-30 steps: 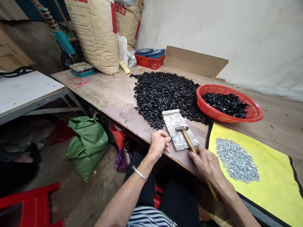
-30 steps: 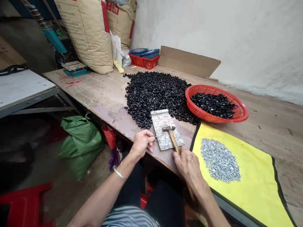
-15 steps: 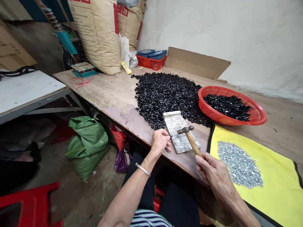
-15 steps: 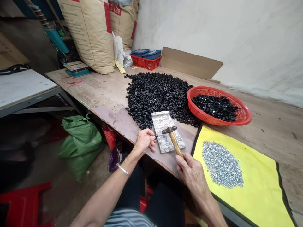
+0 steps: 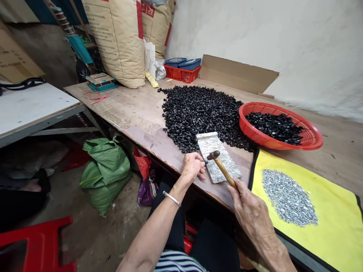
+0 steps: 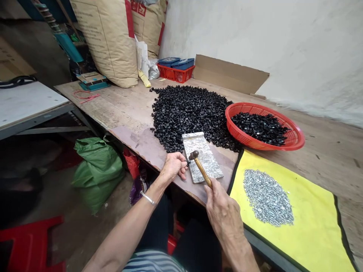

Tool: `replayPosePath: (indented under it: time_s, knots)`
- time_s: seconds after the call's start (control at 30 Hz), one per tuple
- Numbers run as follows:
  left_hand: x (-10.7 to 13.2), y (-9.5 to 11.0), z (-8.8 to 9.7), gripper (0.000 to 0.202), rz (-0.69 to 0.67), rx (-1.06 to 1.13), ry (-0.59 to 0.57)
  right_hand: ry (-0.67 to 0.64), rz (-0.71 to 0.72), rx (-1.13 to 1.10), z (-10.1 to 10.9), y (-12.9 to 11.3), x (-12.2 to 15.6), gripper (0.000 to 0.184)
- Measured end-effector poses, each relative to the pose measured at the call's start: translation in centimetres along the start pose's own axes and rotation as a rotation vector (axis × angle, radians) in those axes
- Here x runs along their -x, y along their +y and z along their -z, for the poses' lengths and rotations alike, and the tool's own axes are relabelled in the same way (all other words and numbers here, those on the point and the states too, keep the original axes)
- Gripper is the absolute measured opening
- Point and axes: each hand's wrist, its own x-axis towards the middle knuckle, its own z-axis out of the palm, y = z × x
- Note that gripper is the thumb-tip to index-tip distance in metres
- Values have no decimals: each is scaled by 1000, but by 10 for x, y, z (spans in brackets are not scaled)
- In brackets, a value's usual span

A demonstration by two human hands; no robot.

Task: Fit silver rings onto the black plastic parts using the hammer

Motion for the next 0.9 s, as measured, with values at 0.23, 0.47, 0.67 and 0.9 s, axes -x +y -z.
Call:
replayPosePath:
  time_s: [0.23, 0.47, 0.67, 0.9]
  knots:
    - [0, -1, 1, 18, -2, 17, -6, 42, 149, 117, 11, -3, -7, 32]
    - [0, -2, 2, 17, -6, 28, -10, 83, 140, 225, 5, -12, -3, 34]
    - [0, -2, 3, 18, -2, 25, -23, 91, 144, 225, 12, -8, -6, 36]
    - [-2, -3, 3, 16, 1, 8, -27, 68, 84, 286, 7, -13, -1, 35]
